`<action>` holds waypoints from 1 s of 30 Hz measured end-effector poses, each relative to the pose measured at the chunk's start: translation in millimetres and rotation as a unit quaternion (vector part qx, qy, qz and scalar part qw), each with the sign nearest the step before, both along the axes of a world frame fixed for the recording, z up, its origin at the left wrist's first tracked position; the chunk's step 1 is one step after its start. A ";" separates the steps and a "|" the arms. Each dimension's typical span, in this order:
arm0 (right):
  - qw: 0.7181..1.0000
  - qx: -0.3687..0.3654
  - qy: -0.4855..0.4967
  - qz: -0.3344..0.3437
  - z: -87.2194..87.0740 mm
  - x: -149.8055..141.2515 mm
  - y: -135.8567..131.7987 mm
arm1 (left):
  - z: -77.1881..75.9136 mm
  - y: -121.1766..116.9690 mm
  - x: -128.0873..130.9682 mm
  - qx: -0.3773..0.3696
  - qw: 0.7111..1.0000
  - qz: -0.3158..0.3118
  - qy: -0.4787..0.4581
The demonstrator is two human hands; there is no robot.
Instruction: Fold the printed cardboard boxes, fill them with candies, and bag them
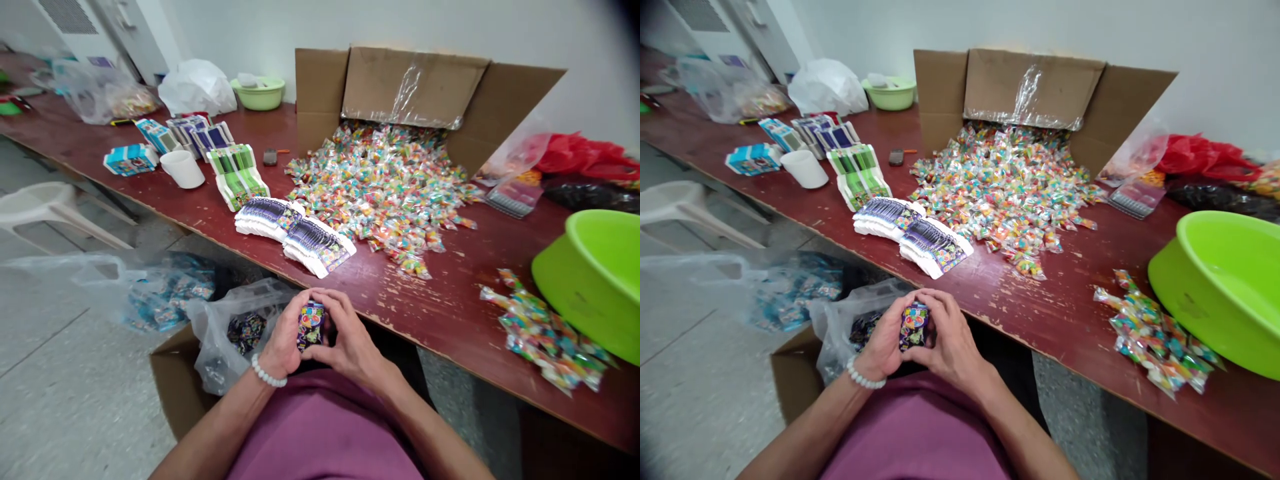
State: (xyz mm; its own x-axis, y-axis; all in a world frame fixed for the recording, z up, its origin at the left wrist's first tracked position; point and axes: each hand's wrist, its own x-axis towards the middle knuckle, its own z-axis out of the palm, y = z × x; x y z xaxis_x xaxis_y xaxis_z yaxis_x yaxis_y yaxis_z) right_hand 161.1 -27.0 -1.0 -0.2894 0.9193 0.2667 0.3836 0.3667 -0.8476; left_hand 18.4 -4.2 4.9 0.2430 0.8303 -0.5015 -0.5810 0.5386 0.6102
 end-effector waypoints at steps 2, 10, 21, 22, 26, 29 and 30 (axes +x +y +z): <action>0.996 0.042 -0.077 -0.001 -0.5 -4.9 0.8 | -3.2 0.7 0.8 -0.035 0.999 0.023 -0.010; 0.971 0.067 -0.227 0.029 5.2 -4.1 24.4 | -18.6 -0.3 -20.2 -0.037 0.996 -0.009 0.078; 0.898 -0.015 -0.313 -0.308 -26.8 44.5 130.1 | -57.4 2.1 -106.1 0.197 0.756 0.000 0.625; 0.896 -0.031 -0.310 -0.317 -27.4 42.5 129.8 | -55.8 1.7 -103.3 0.203 0.755 -0.004 0.623; 0.922 -0.068 -0.122 -0.362 -28.8 40.2 127.2 | -42.5 0.7 -81.3 0.260 0.750 0.004 0.608; 0.937 -0.107 0.096 -0.318 -24.2 47.1 125.2 | -27.0 4.4 -63.8 0.328 0.739 0.010 0.588; 0.938 -0.117 0.136 -0.297 -20.4 50.6 122.6 | -20.7 6.8 -58.9 0.348 0.736 0.014 0.581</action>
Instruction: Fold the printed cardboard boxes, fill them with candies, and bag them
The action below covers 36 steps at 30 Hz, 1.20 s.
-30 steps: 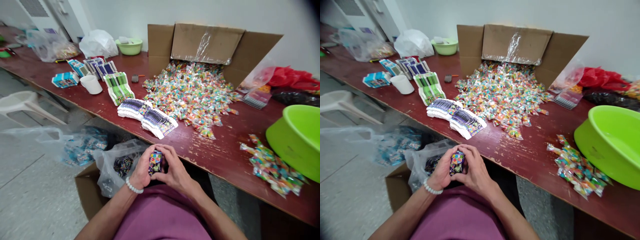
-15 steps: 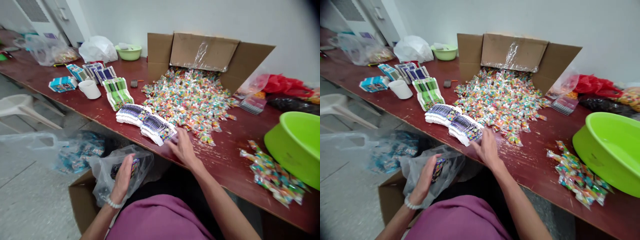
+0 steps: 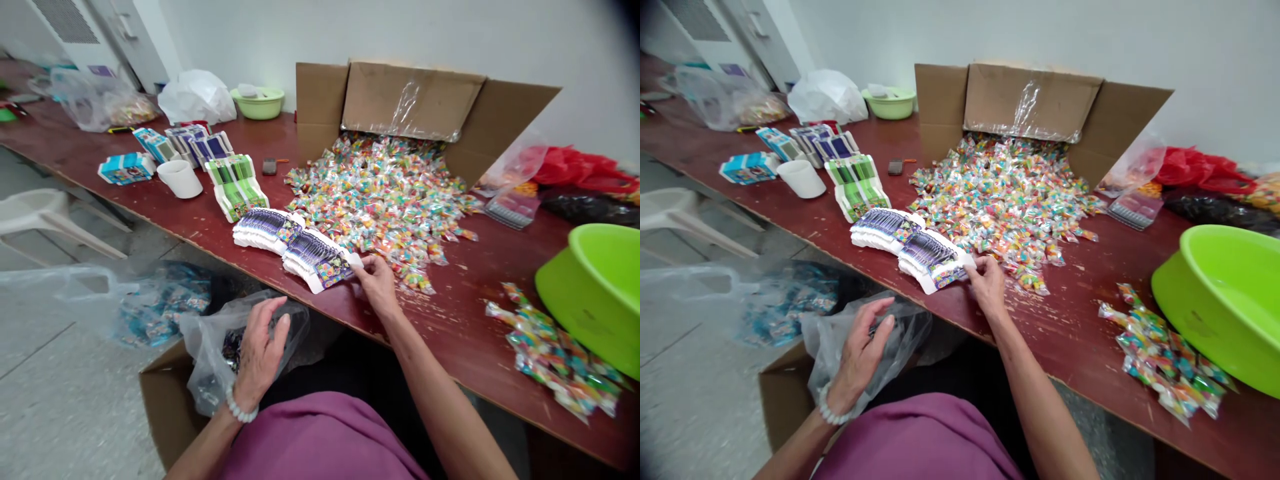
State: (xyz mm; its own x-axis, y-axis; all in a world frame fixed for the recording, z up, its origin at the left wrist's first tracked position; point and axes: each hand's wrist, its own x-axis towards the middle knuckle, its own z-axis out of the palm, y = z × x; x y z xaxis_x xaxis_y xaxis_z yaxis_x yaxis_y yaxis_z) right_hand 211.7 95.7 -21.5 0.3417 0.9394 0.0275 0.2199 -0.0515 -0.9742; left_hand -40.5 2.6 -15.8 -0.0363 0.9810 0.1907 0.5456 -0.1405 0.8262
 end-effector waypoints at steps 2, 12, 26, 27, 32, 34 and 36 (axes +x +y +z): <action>0.999 0.003 0.032 0.029 11.1 7.0 -9.9 | 14.5 6.0 8.3 0.018 0.999 -0.011 -0.028; 0.931 -0.036 0.212 0.293 65.0 -4.7 -89.6 | 51.4 5.0 59.6 -0.458 0.690 -0.374 -0.418; 0.973 -0.026 0.016 0.228 61.1 -32.7 -122.0 | 60.5 -2.7 69.7 -0.272 0.865 -0.351 -0.233; 0.974 -0.021 0.005 0.224 61.3 -31.9 -121.6 | 61.4 -3.3 71.3 -0.283 0.861 -0.345 -0.243; 0.975 0.003 0.011 0.221 59.3 -31.3 -120.9 | 63.7 -4.5 75.7 -0.329 0.835 -0.326 -0.297; 0.980 0.034 0.006 0.194 59.6 -30.9 -121.9 | 61.1 -4.1 74.1 -0.352 0.803 -0.333 -0.347; 0.985 0.093 -0.059 0.135 61.2 -28.4 -123.5 | 56.9 -3.7 71.2 -0.384 0.754 -0.351 -0.402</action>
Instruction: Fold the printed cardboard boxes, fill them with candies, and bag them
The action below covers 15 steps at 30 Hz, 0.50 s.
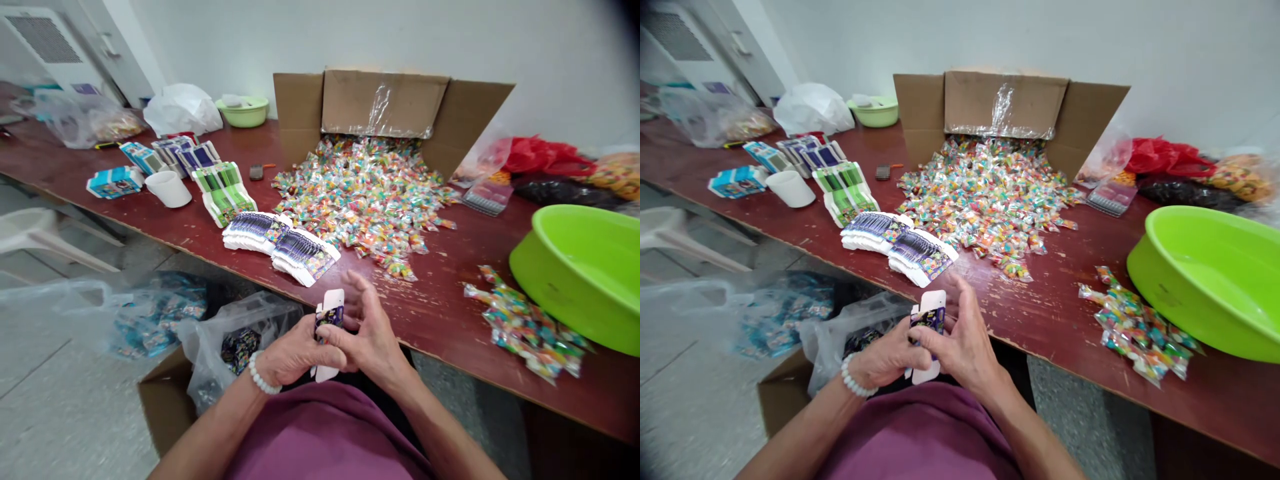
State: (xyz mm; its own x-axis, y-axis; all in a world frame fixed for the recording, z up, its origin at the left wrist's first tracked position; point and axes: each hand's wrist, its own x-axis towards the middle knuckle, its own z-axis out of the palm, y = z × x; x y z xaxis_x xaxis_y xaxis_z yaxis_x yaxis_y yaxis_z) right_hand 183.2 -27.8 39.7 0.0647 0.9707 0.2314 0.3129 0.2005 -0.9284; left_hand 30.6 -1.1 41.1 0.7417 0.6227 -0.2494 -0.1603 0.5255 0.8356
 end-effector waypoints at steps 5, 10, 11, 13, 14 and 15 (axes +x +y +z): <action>0.966 0.145 -0.211 0.025 8.3 11.6 -3.3 | -4.4 -0.5 -5.7 -0.026 0.999 -0.001 -0.025; 0.960 0.074 -0.244 0.116 21.5 17.3 -2.7 | 2.3 -0.9 -7.8 0.044 0.998 -0.039 0.031; 0.962 0.053 -0.235 0.130 23.5 17.6 -2.7 | 2.9 -0.8 -8.3 0.044 0.997 -0.048 0.034; 0.966 0.029 -0.217 0.135 25.5 17.6 -3.0 | 2.4 -0.7 -9.1 0.038 0.997 -0.057 0.031; 0.969 0.028 -0.208 0.128 25.6 17.5 -3.5 | 1.4 -0.7 -9.2 0.032 0.997 -0.060 0.026; 0.972 0.031 -0.199 0.117 25.4 17.2 -4.2 | 0.3 -0.7 -9.2 0.026 0.997 -0.062 0.024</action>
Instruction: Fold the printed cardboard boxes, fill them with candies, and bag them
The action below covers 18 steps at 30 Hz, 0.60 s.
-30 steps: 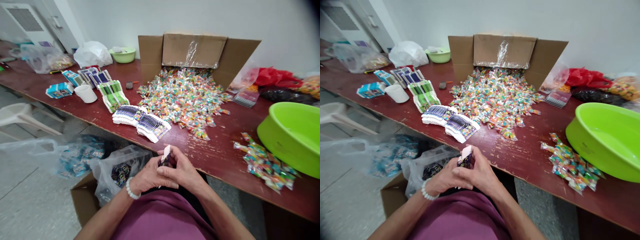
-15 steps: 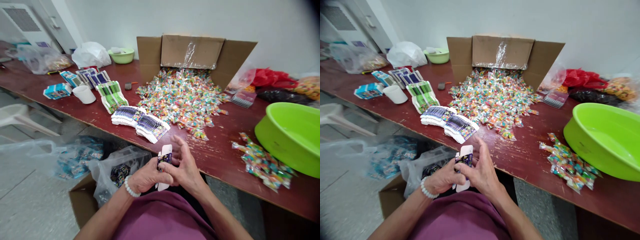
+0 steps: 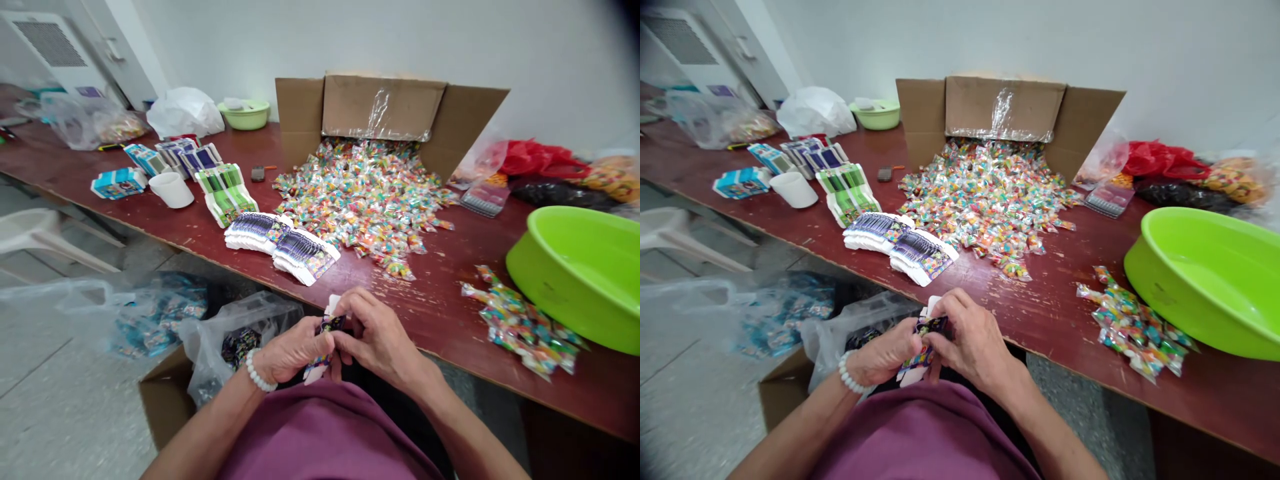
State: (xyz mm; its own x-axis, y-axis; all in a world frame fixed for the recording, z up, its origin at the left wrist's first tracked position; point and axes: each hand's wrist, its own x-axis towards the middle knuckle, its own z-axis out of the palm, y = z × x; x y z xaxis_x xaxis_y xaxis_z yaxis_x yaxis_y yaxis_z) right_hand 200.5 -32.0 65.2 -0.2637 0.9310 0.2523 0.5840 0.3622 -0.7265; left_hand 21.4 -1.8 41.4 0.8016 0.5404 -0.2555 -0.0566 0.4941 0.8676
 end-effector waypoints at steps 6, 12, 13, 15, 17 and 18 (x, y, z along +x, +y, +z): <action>0.999 0.005 0.050 0.006 4.7 0.5 -4.6 | -2.8 0.3 1.4 -0.005 1.000 0.011 -0.007; 0.986 -0.096 0.080 0.109 14.0 12.7 -0.6 | 6.3 3.7 0.0 0.026 0.999 -0.026 0.031; 0.981 -0.117 0.092 0.122 13.5 14.5 0.3 | 8.4 3.5 0.4 0.024 0.998 -0.040 0.043; 0.970 -0.153 0.135 0.134 10.0 15.7 1.3 | 11.3 2.4 2.4 0.023 0.996 -0.049 0.069; 0.971 -0.146 0.168 0.085 3.1 13.1 1.0 | 11.0 0.4 6.1 0.037 0.994 -0.011 0.098; 0.978 -0.119 0.167 0.030 -1.4 10.6 0.5 | 9.6 -0.8 8.4 0.044 0.993 0.018 0.109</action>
State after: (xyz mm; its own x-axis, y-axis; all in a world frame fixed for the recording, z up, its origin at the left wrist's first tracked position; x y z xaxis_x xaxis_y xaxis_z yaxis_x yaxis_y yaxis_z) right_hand 211.1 -31.5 63.7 -0.2602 0.9591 0.1113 0.2816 0.1856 -0.9414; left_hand 29.8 -2.6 51.0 0.7115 0.5962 -0.3719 0.1215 0.4169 0.9008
